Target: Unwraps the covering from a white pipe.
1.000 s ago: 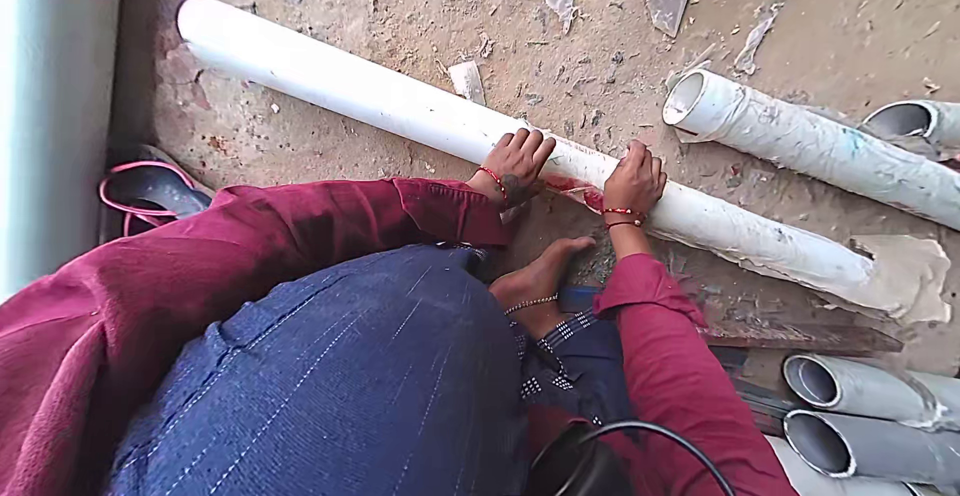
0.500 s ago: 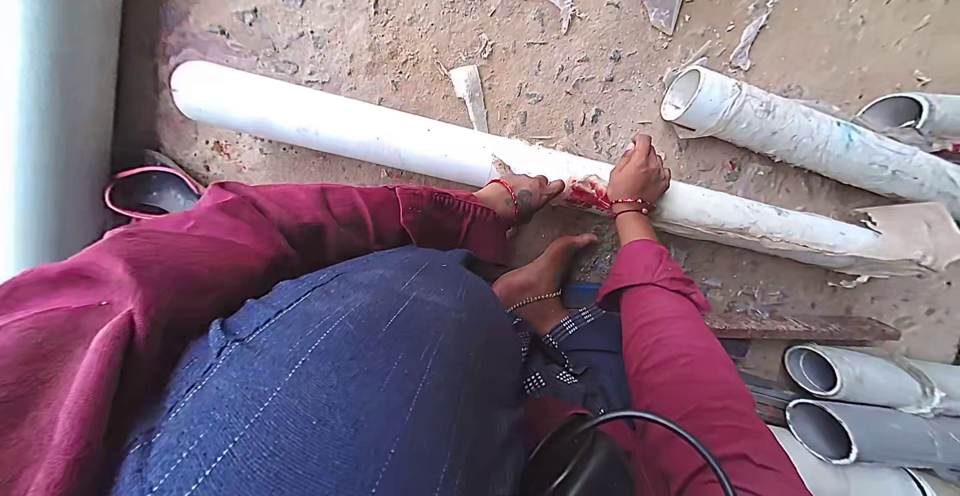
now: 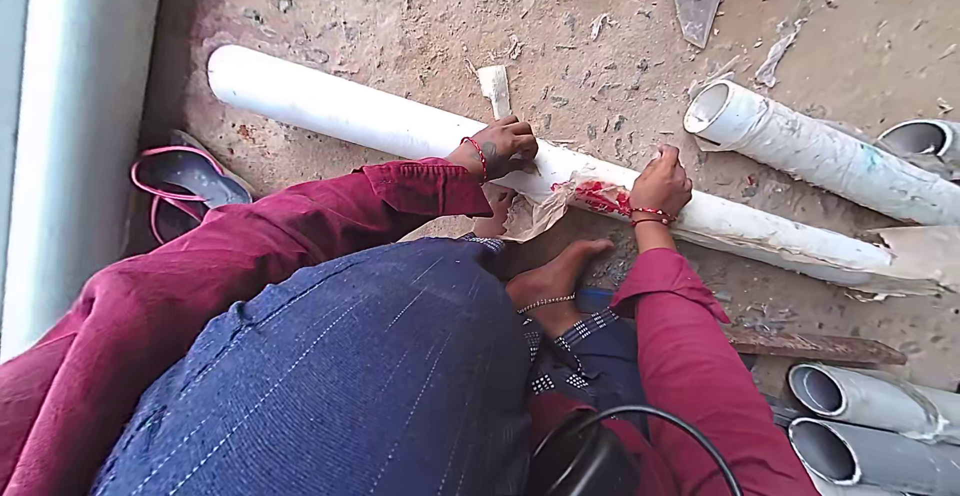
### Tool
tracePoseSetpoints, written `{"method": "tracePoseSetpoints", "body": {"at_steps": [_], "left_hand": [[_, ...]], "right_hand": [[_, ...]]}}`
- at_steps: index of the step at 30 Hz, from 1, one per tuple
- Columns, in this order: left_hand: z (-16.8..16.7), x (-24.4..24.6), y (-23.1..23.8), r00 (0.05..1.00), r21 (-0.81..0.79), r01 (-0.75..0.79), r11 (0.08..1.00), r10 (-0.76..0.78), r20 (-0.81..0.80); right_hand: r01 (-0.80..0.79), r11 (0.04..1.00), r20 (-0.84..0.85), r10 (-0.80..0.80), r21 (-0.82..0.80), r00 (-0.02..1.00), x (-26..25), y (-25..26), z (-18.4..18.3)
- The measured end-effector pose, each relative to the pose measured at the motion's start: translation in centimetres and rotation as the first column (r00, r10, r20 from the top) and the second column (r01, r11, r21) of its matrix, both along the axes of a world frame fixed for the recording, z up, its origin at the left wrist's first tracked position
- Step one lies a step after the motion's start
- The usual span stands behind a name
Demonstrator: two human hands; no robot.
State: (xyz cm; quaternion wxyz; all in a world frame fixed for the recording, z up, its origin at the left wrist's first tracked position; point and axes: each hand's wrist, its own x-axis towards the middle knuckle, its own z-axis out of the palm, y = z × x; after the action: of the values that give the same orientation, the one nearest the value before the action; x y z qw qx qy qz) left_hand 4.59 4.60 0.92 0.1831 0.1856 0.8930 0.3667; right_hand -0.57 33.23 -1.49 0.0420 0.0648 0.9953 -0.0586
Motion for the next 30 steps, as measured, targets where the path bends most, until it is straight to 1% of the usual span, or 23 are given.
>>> {"method": "tracePoseSetpoints", "body": {"at_steps": [2,3,4,7,9,10,11,12,14,16,20,21,22,23,24,25,26,28,29,30], "left_hand": [[0.0,-0.5,0.5,0.999,-0.037,0.038,0.999,-0.038,-0.001],[-0.3,-0.5,0.7,0.999,-0.056,0.043,0.997,-0.045,-0.028],[-0.4,-0.5,0.9,0.999,-0.075,0.032,0.997,-0.034,-0.023],[-0.2,-0.4,1.5,0.999,-0.096,-0.028,0.995,0.032,0.042],[0.3,-0.6,1.3,0.997,-0.086,-0.004,0.996,0.011,0.080],[0.5,-0.7,1.0,0.996,-0.088,0.025,0.996,-0.018,0.085],[0.7,-0.9,0.9,0.994,-0.122,0.059,0.991,-0.047,0.100],[1.0,-1.2,0.9,0.989,-0.191,0.105,0.976,-0.082,0.125],[1.0,-1.6,1.3,0.971,-0.320,0.228,0.920,-0.191,0.144],[1.3,-2.2,1.7,0.935,-0.379,0.354,0.855,-0.312,0.170],[3.2,-1.6,2.9,0.840,-0.435,0.538,0.722,-0.413,0.352],[3.3,-1.0,3.1,0.818,-0.431,0.567,0.702,-0.420,0.392],[2.9,0.0,3.2,0.810,-0.411,0.578,0.705,-0.435,0.394],[1.5,1.2,3.2,0.813,-0.388,0.578,0.718,-0.463,0.353],[-0.8,2.4,3.2,0.831,-0.360,0.556,0.750,-0.484,0.275],[-2.3,2.9,3.3,0.832,-0.344,0.555,0.757,-0.497,0.247],[-3.1,3.1,3.3,0.819,-0.326,0.573,0.752,-0.523,0.235],[-3.4,3.3,3.6,0.777,-0.285,0.629,0.724,-0.603,0.184],[-3.4,3.4,3.6,0.767,-0.248,0.635,0.731,-0.636,0.086],[-3.2,3.8,3.5,0.780,-0.182,0.605,0.775,-0.622,-0.060]], "right_hand": [[0.001,1.000,-0.004,-0.001,-0.004,1.000,0.0,0.0,0.1],[0.002,1.000,0.000,-0.002,0.000,1.000,0.0,0.0,0.1],[0.004,1.000,0.007,-0.004,0.004,1.000,0.0,0.0,0.2],[0.002,1.000,0.018,-0.002,-0.006,1.000,-0.1,-0.1,0.5],[-0.003,1.000,-0.006,0.003,-0.015,1.000,0.1,0.0,0.3],[-0.004,1.000,-0.014,0.004,-0.014,1.000,0.1,0.1,0.2],[-0.002,1.000,-0.018,0.002,-0.008,1.000,0.1,0.2,0.1],[-0.001,1.000,-0.020,0.001,-0.006,1.000,0.1,0.2,0.1],[0.010,1.000,-0.001,-0.010,0.002,1.000,0.0,0.2,0.1],[0.016,1.000,0.022,-0.016,0.005,1.000,-0.2,0.0,0.2],[0.016,1.000,0.059,-0.016,0.003,0.998,-0.4,0.3,0.5],[0.021,1.000,0.068,-0.020,-0.009,0.997,-0.6,0.4,0.5],[0.025,1.000,0.076,-0.023,-0.019,0.997,-0.7,0.4,0.5],[0.027,0.999,0.081,-0.026,-0.019,0.996,-0.7,0.5,0.5],[0.032,0.999,0.090,-0.031,-0.017,0.995,-0.8,0.6,0.5],[0.035,0.999,0.091,-0.033,-0.018,0.995,-1.0,0.5,0.5],[0.037,0.999,0.086,-0.035,-0.022,0.996,-1.1,0.5,0.5],[0.037,0.999,0.083,-0.035,-0.027,0.996,-1.0,0.5,0.5],[0.035,0.999,0.073,-0.033,-0.027,0.997,-0.9,0.5,0.5],[0.032,0.999,0.069,-0.030,-0.024,0.997,-1.0,0.5,0.5]]}}
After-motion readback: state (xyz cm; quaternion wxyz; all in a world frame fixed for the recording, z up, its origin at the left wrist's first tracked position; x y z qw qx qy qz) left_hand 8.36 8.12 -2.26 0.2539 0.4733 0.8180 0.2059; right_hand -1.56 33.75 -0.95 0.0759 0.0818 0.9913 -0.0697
